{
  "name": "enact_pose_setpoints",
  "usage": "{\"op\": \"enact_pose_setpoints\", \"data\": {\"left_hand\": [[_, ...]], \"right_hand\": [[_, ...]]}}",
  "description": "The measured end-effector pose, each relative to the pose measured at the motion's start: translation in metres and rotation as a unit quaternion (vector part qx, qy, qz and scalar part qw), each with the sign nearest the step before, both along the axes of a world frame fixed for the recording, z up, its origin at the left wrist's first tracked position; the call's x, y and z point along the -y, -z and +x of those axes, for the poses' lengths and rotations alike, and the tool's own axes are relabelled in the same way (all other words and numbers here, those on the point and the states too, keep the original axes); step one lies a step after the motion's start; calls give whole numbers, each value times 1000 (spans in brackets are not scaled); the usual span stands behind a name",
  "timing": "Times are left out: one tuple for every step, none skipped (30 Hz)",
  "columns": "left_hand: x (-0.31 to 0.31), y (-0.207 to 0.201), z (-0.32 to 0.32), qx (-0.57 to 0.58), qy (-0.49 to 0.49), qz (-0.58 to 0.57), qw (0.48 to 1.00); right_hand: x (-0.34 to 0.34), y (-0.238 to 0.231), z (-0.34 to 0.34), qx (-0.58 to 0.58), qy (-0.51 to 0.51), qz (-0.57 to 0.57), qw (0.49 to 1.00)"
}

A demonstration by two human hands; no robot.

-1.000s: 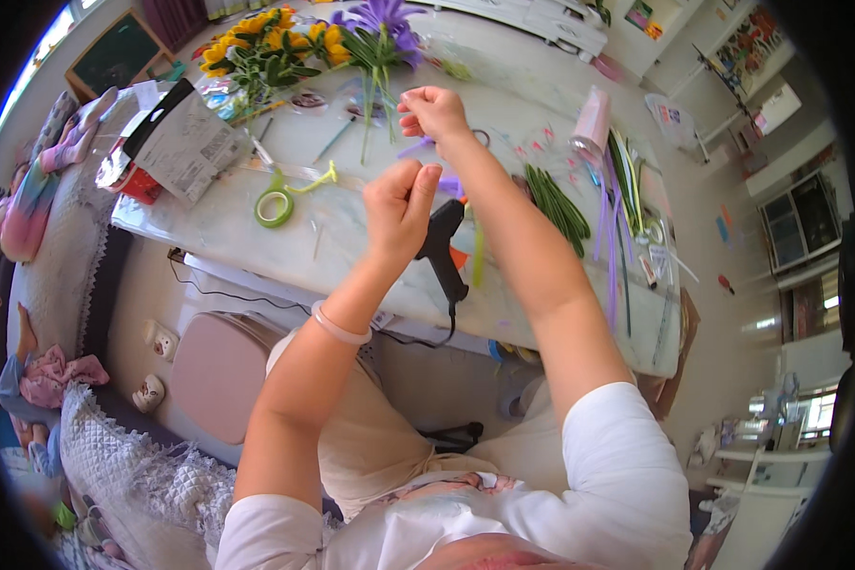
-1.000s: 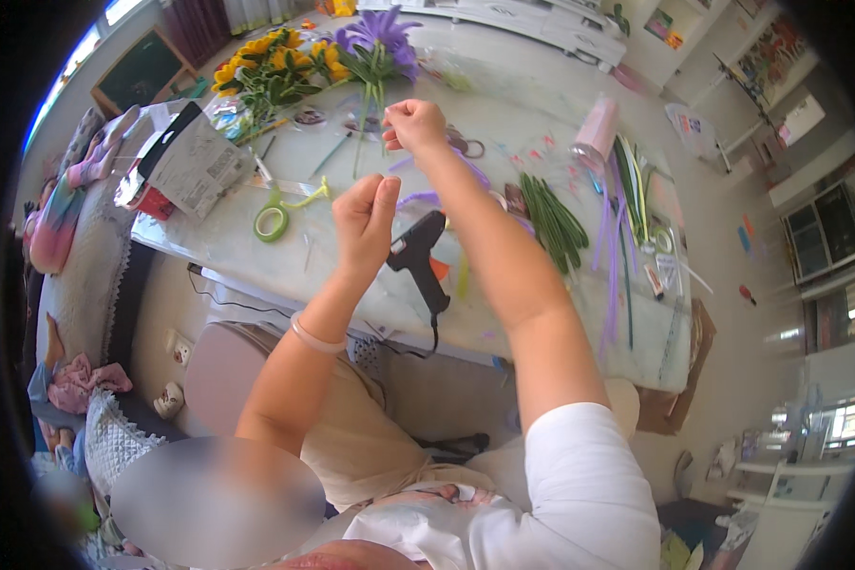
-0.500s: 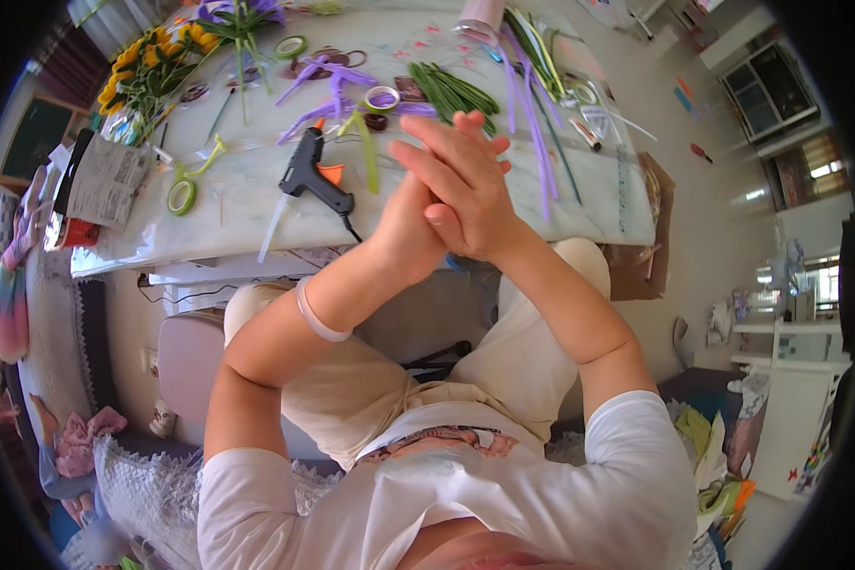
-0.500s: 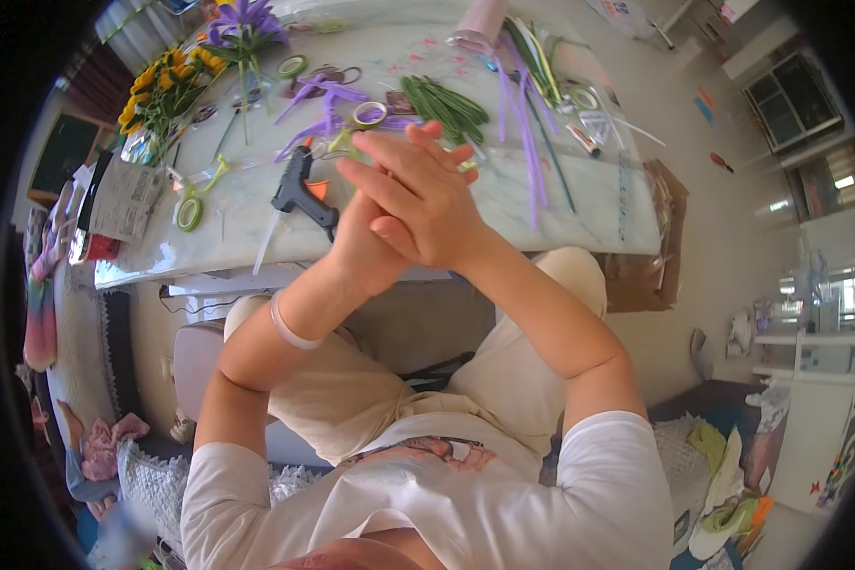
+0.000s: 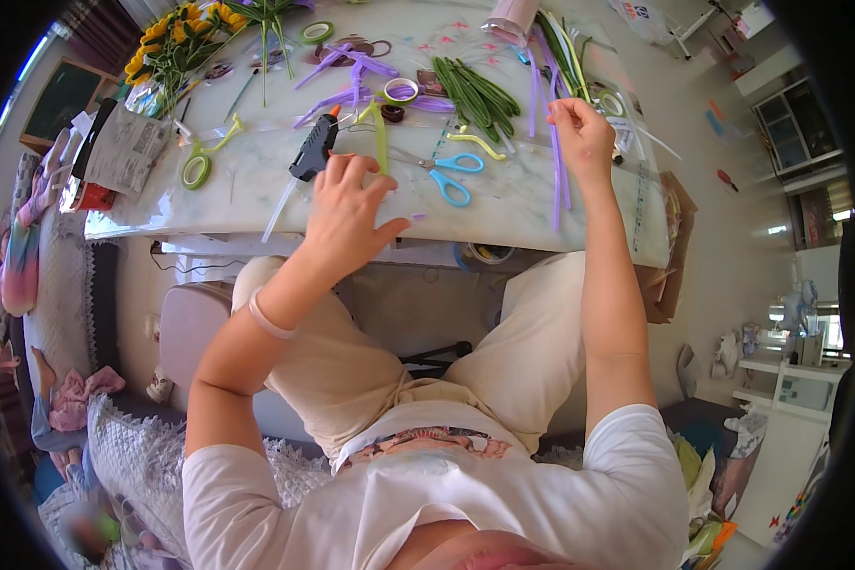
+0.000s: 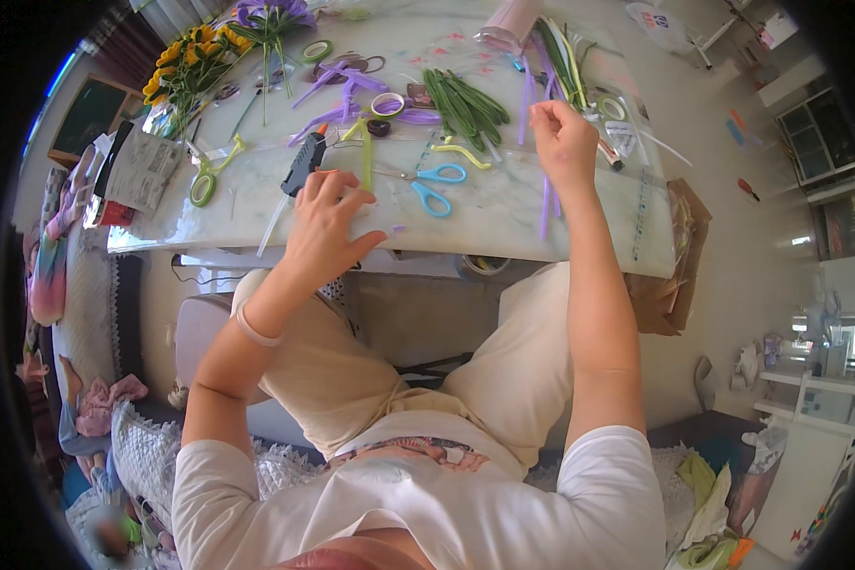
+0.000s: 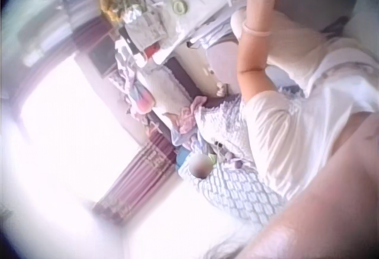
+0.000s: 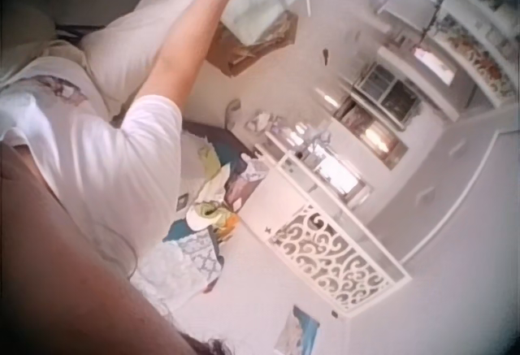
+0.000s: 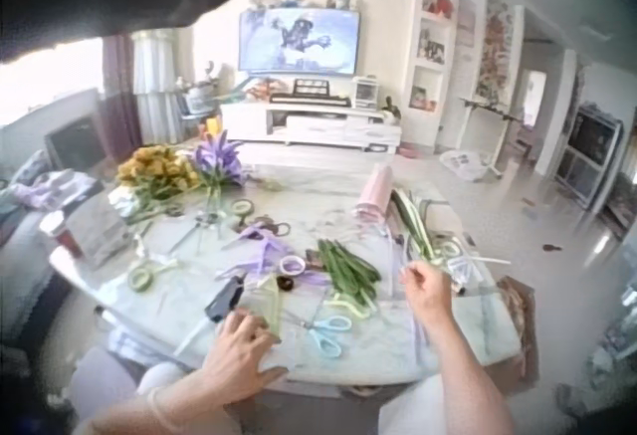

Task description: The person assembles artificial flowers using pipe cleaners, a hot glue gun, and wire stems. They wrap green tape around a stem, attach purple pipe cleaner petals to a wire, and secure the components with hot glue.

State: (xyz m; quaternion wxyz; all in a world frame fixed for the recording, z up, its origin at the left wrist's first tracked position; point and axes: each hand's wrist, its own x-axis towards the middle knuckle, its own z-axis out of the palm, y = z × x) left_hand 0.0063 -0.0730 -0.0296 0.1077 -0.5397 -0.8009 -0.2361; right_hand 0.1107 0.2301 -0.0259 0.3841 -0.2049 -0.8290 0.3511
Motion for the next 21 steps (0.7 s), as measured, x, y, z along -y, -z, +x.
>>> {"op": "enact_pose_setpoints", "data": {"left_hand": [[4, 2, -6, -4, -16, -8, 1000], [8, 4, -11, -8, -31, -16, 999], [10, 5, -16, -11, -47, -23, 999], [13, 6, -20, -9, -50, -31, 998], [16, 7, -24, -7, -52, -39, 998], [17, 7, -27, -6, -56, -46, 997], [17, 7, -28, 2, -64, -44, 997], [18, 7, -29, -4, -72, -43, 996], [19, 7, -31, -10, -80, -43, 996], [21, 7, -32, -16, -88, -43, 995], [22, 8, -35, -22, -104, -42, 993], [24, 9, -39, -28, -118, -41, 992], [27, 9, -43, -34, -134, -41, 990], [30, 10, -47, -41, -152, -44, 986], [34, 9, -52, -48, -172, -48, 983], [37, 10, -56, -55, -191, -51, 979], [40, 11, -61, -51, -202, -62, 976], [43, 9, -61, -64, -205, -63, 975], [43, 6, -61, -78, -202, -61, 974], [42, 3, -61, -92, -199, -59, 974], [39, -5, -64, -74, -164, -19, 984]], "right_hand": [[0, 3, -2, 9, 3, 1, 1000], [2, 5, -5, 18, -8, 0, 1000], [3, 6, -8, 28, -20, -1, 999], [5, 7, -10, 37, -31, -1, 999], [6, 7, -11, 38, -28, 6, 999], [8, 5, -13, 38, -26, 13, 999], [9, 3, -15, 38, -24, 21, 999], [8, 1, -17, 52, -20, 24, 998], [7, -1, -17, 64, -15, 27, 997], [6, -3, -18, 76, -10, 30, 997], [4, -1, -21, 72, -23, 39, 996], [3, 1, -26, 68, -35, 47, 996], [3, 1, -30, 64, -48, 55, 995], [6, 3, -37, 69, -59, 58, 994], [17, -1, -49, 72, -71, 61, 993], [29, -3, -62, 76, -82, 63, 992], [39, -6, -77, 70, -113, 86, 987], [49, -7, -95, 64, -145, 109, 981], [52, -5, -112, 86, -162, 134, 974], [54, -1, -128, 109, -178, 158, 965], [60, 3, -144, 156, -151, 176, 960]]}}
